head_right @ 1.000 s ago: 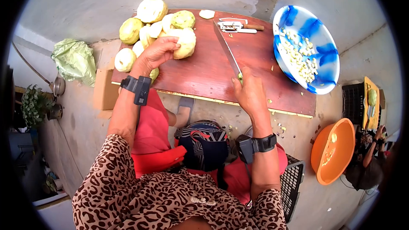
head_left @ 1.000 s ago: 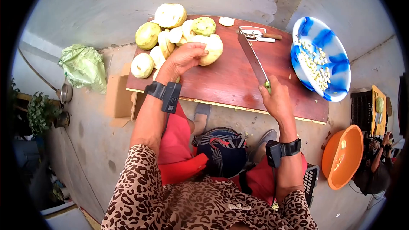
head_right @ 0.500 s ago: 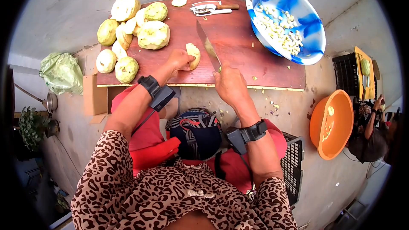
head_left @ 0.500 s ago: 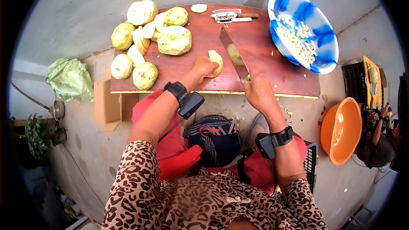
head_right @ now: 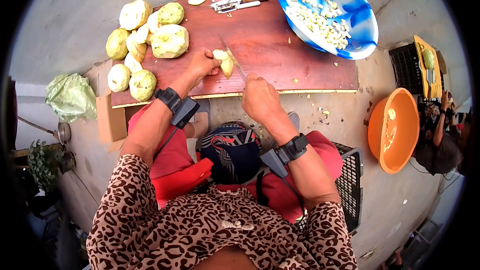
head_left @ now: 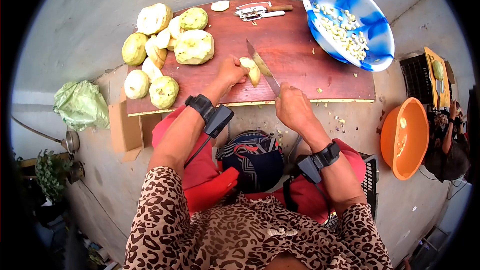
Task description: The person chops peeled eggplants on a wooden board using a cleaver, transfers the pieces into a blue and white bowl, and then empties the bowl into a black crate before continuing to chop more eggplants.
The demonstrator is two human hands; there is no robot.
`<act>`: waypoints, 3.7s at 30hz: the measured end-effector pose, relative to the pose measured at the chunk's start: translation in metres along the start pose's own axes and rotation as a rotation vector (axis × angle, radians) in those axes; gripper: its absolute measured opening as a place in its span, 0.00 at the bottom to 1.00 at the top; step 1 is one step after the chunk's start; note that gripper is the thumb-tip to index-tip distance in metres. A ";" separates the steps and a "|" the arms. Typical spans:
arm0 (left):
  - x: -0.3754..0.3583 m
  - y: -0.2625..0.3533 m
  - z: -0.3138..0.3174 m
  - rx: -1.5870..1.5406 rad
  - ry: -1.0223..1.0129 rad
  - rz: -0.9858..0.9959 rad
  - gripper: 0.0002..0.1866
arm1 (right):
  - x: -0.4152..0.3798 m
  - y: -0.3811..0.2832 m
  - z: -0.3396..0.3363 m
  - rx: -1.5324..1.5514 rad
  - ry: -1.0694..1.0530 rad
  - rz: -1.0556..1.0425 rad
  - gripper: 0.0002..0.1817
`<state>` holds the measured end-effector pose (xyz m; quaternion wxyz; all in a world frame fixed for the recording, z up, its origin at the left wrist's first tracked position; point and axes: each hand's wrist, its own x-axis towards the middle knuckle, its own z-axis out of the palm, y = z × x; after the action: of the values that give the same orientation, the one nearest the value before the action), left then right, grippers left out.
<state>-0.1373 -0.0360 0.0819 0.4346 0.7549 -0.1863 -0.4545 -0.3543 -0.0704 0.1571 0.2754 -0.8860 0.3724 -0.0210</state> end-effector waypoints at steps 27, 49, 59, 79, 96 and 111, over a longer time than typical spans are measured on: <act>-0.009 -0.015 0.003 0.471 0.045 0.527 0.16 | 0.012 -0.012 0.003 -0.150 -0.179 -0.067 0.08; -0.013 -0.015 -0.002 0.433 -0.017 0.510 0.17 | 0.002 -0.011 0.018 -0.109 -0.067 -0.074 0.08; -0.014 -0.017 -0.001 0.435 0.006 0.561 0.16 | -0.001 -0.020 0.000 -0.133 -0.149 -0.096 0.07; -0.014 -0.021 0.001 0.411 0.060 0.522 0.16 | 0.003 -0.017 0.020 -0.085 -0.076 -0.060 0.09; -0.013 -0.025 -0.001 0.408 0.063 0.558 0.14 | -0.001 -0.024 0.013 -0.085 -0.186 -0.080 0.10; -0.014 -0.027 -0.001 0.338 0.043 0.502 0.17 | 0.001 -0.006 0.045 -0.022 -0.045 -0.064 0.09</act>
<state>-0.1463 -0.0108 0.0672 0.4056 0.7561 -0.4309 -0.2795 -0.3387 -0.0467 0.1220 0.2730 -0.9007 0.3380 -0.0057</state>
